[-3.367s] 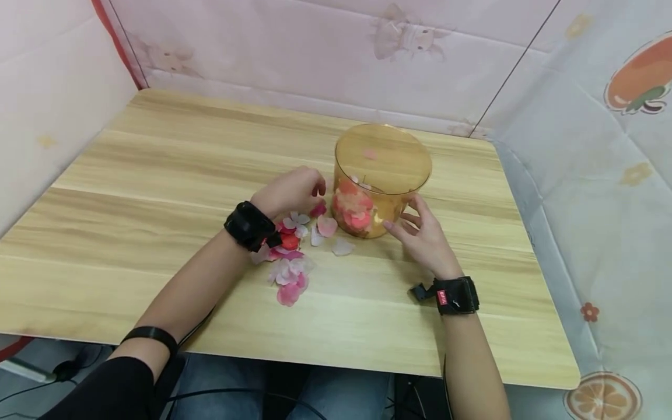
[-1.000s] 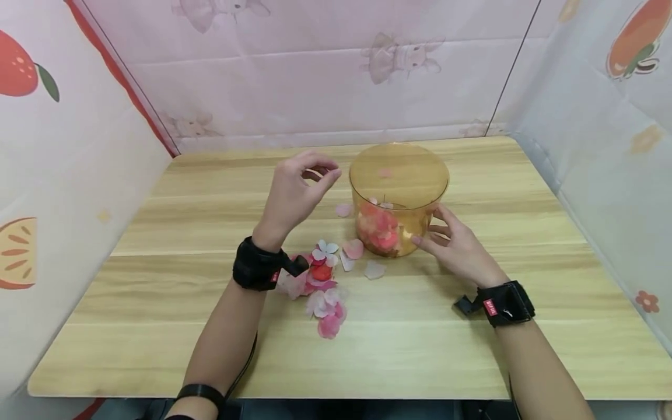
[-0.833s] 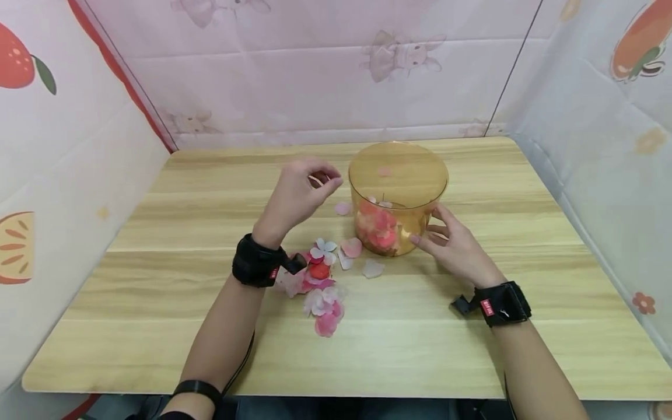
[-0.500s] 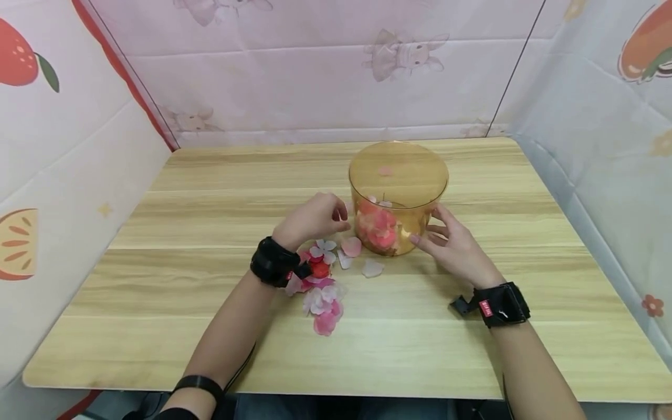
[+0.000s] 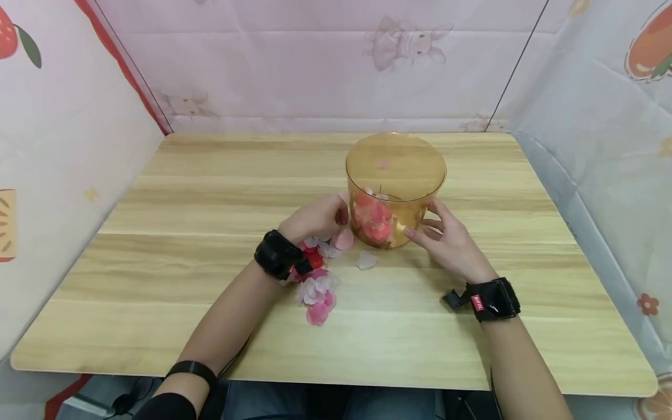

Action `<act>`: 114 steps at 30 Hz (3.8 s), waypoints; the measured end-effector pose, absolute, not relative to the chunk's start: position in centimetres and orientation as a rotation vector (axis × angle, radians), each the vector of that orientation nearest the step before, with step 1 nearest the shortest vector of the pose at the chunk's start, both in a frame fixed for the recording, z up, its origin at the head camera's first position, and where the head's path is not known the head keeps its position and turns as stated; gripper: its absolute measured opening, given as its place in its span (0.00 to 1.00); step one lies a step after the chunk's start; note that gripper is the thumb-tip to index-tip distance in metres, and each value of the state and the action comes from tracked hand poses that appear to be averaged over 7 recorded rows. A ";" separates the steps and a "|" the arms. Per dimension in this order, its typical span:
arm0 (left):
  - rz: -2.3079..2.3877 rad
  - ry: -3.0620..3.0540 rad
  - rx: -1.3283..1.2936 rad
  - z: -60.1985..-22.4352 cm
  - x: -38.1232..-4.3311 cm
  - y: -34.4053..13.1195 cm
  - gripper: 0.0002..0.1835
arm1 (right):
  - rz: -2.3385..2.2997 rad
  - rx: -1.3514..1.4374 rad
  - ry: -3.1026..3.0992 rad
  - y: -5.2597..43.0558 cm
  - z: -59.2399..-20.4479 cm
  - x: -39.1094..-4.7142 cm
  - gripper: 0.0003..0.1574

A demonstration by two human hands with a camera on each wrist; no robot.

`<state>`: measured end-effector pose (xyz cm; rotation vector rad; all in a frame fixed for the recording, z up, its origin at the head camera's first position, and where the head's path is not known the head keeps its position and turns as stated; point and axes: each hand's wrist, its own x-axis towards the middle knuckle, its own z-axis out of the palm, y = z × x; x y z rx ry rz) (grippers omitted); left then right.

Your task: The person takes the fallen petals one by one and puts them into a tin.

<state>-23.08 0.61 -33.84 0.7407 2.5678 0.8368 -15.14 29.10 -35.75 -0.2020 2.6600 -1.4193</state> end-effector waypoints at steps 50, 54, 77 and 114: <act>1.559 2.977 1.260 -26.7 -21.2 3.2 0.08 | -1.449 -0.188 2.628 29.3 -35.6 -16.1 0.54; 1.403 2.938 1.338 -27.2 -21.0 3.5 0.08 | -1.410 -0.198 2.634 29.5 -35.6 -15.8 0.53; 1.027 2.836 0.879 -28.5 -22.7 -3.7 0.08 | -1.394 -0.269 2.600 29.6 -35.9 -16.1 0.56; 0.797 2.724 0.759 -31.8 -25.3 -5.0 0.07 | -1.304 -0.246 2.658 29.6 -36.1 -16.5 0.60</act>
